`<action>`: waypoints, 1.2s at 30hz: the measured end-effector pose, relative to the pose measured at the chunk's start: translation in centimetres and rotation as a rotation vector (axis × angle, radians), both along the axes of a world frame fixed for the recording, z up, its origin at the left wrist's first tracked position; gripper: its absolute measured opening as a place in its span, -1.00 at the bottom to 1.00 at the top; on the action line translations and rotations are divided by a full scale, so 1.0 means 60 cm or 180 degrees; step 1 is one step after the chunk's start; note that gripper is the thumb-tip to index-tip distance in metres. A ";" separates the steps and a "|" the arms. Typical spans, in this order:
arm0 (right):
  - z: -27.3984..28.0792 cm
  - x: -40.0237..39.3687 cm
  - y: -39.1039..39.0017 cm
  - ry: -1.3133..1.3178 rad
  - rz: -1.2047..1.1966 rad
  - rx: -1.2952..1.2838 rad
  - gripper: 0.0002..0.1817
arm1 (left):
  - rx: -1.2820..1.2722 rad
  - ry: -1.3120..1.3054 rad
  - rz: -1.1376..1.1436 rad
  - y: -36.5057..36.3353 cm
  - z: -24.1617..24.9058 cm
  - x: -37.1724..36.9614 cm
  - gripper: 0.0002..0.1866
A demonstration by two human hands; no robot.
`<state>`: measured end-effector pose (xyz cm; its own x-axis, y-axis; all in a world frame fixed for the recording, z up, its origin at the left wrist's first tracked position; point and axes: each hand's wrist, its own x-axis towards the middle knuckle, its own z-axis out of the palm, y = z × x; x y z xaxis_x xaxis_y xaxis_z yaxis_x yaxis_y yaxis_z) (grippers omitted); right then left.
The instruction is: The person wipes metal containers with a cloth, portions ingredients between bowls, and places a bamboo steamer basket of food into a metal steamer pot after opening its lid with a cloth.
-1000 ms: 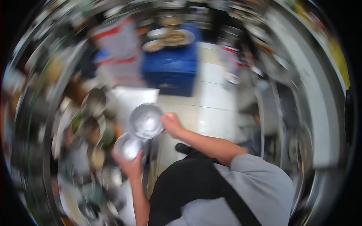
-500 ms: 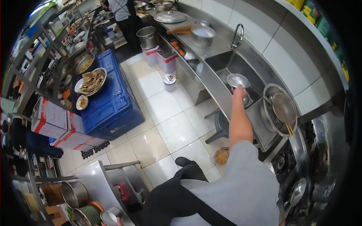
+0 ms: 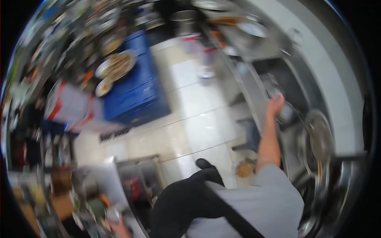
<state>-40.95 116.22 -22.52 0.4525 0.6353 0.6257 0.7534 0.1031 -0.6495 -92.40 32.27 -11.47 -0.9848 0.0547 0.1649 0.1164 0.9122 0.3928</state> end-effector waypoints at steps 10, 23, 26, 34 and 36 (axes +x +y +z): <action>-0.085 -0.563 -0.525 -0.1530 0.6213 -0.2352 -0.71 | 0.0026 0.0496 0.0626 0.067 0.136 0.076 -0.06; 0.080 -0.707 -0.723 -0.2628 0.6604 -0.2135 -0.74 | 0.1820 -0.1429 0.1770 -0.307 0.048 -0.075 -0.69; 0.182 -0.724 -0.809 -0.2966 0.6450 -0.2455 -0.74 | 0.2152 -0.0876 0.1324 -0.332 -0.030 -0.105 -0.73; 0.303 -0.792 -1.018 -0.2374 0.8152 -0.3796 -0.82 | 0.3185 0.0500 0.2106 -0.345 0.074 -0.045 -0.72; 0.331 -0.816 -1.070 -0.2107 0.8514 -0.4034 -0.80 | 0.3295 0.0556 0.2110 -0.328 0.154 0.024 -0.72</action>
<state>-89.90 52.00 -2.64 -0.7122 -0.6575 -0.2460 0.0148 0.3362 -0.9417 -90.97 12.60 -2.25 -0.7333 -0.6790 -0.0346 -0.1255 0.0852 0.9884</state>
